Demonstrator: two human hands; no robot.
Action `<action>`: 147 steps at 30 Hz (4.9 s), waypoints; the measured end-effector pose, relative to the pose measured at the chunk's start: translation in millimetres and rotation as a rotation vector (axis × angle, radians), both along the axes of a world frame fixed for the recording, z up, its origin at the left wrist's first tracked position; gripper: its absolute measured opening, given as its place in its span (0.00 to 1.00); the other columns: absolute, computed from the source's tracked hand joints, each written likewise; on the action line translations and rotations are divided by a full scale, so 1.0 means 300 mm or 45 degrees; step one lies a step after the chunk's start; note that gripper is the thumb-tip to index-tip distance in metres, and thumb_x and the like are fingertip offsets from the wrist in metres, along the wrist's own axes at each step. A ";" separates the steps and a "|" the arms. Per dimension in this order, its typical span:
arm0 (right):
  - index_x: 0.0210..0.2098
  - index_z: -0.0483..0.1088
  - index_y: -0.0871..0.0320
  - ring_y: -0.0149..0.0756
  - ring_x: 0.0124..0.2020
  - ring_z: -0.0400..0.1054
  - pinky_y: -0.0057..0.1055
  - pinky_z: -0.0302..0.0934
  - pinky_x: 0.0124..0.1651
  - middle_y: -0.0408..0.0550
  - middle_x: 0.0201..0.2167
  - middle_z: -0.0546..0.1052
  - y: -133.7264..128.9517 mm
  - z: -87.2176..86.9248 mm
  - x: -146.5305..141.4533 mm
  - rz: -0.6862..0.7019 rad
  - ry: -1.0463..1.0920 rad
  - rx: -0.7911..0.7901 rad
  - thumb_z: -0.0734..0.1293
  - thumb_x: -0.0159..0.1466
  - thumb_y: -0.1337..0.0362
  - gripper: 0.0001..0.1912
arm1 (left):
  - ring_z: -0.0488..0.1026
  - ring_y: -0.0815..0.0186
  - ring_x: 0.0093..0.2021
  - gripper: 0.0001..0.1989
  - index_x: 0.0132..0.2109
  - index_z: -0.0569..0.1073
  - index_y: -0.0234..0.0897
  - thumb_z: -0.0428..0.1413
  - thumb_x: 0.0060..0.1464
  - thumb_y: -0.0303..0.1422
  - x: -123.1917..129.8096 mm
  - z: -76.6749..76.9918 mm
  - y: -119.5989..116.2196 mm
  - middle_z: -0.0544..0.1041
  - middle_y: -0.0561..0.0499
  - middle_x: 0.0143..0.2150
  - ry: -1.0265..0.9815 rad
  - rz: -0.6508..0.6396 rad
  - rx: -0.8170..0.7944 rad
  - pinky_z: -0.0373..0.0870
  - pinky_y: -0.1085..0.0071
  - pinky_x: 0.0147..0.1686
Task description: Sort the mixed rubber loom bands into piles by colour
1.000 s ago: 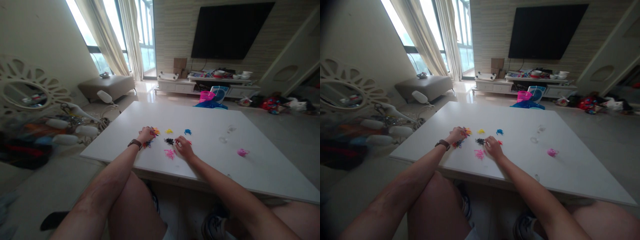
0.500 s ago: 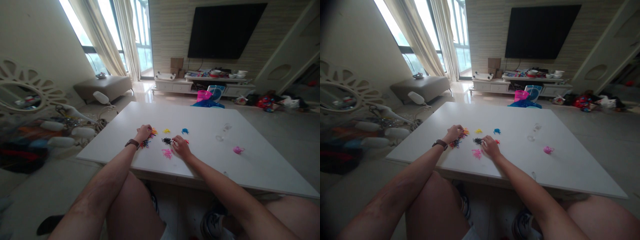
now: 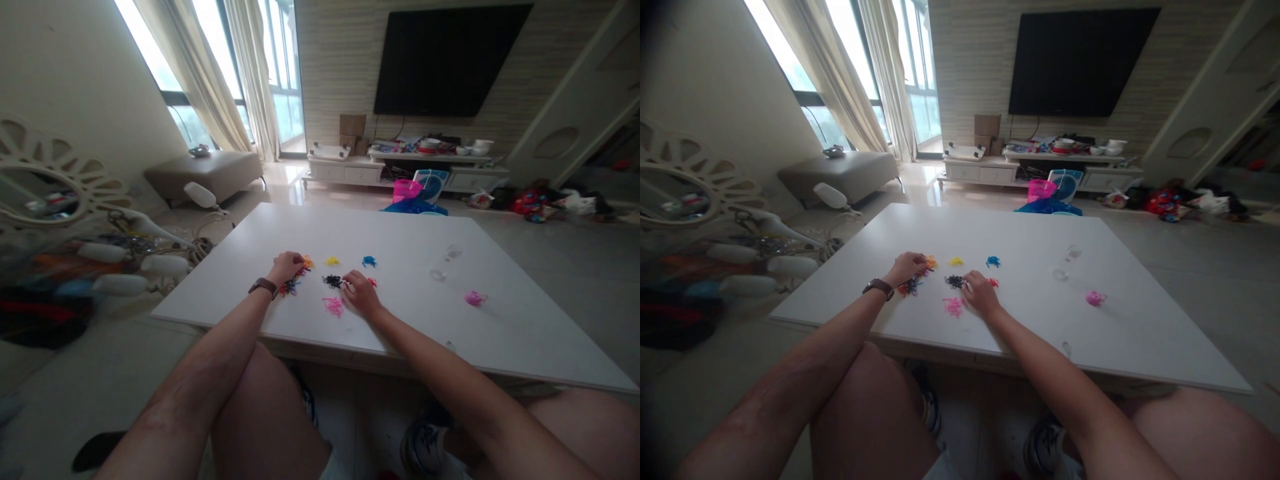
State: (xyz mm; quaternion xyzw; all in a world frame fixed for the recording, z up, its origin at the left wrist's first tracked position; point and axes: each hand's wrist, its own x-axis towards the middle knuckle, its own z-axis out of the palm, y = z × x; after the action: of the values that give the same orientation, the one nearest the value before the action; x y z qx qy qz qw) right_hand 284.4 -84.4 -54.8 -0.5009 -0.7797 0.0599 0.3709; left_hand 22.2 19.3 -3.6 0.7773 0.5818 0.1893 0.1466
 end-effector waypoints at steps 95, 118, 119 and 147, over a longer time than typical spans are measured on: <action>0.38 0.71 0.55 0.37 0.40 0.68 0.32 0.63 0.44 0.48 0.37 0.72 -0.008 -0.002 0.004 0.114 -0.018 0.106 0.65 0.65 0.65 0.03 | 0.80 0.61 0.35 0.19 0.40 0.77 0.30 0.69 0.40 0.34 0.123 -0.044 -0.023 0.82 0.43 0.34 -0.800 -0.556 -0.731 0.76 0.67 0.37; 0.34 0.72 0.55 0.36 0.39 0.66 0.32 0.62 0.43 0.49 0.37 0.71 -0.028 0.011 0.006 0.285 -0.119 0.129 0.63 0.65 0.67 0.06 | 0.77 0.63 0.34 0.21 0.41 0.79 0.29 0.69 0.41 0.37 0.171 0.006 -0.052 0.80 0.46 0.35 -0.764 -0.550 -0.604 0.75 0.66 0.39; 0.33 0.73 0.54 0.36 0.38 0.66 0.32 0.62 0.43 0.49 0.37 0.71 -0.031 0.014 0.007 0.309 -0.120 0.115 0.64 0.64 0.67 0.06 | 0.78 0.63 0.35 0.20 0.40 0.79 0.29 0.69 0.41 0.38 0.167 0.007 -0.052 0.80 0.46 0.34 -0.788 -0.528 -0.615 0.75 0.66 0.39; 0.44 0.73 0.54 0.37 0.40 0.68 0.31 0.63 0.43 0.48 0.37 0.72 -0.005 0.003 -0.001 0.144 -0.074 0.093 0.64 0.69 0.64 0.07 | 0.78 0.61 0.41 0.21 0.44 0.79 0.29 0.69 0.41 0.34 0.195 0.020 -0.071 0.82 0.42 0.42 -0.724 -0.637 -0.766 0.75 0.67 0.43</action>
State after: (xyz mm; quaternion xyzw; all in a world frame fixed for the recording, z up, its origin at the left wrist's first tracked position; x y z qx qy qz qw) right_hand 284.1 -85.9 -54.0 -0.4437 -0.8190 0.0378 0.3620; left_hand 80.7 -2.0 2.3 0.7340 0.3426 0.1766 0.5592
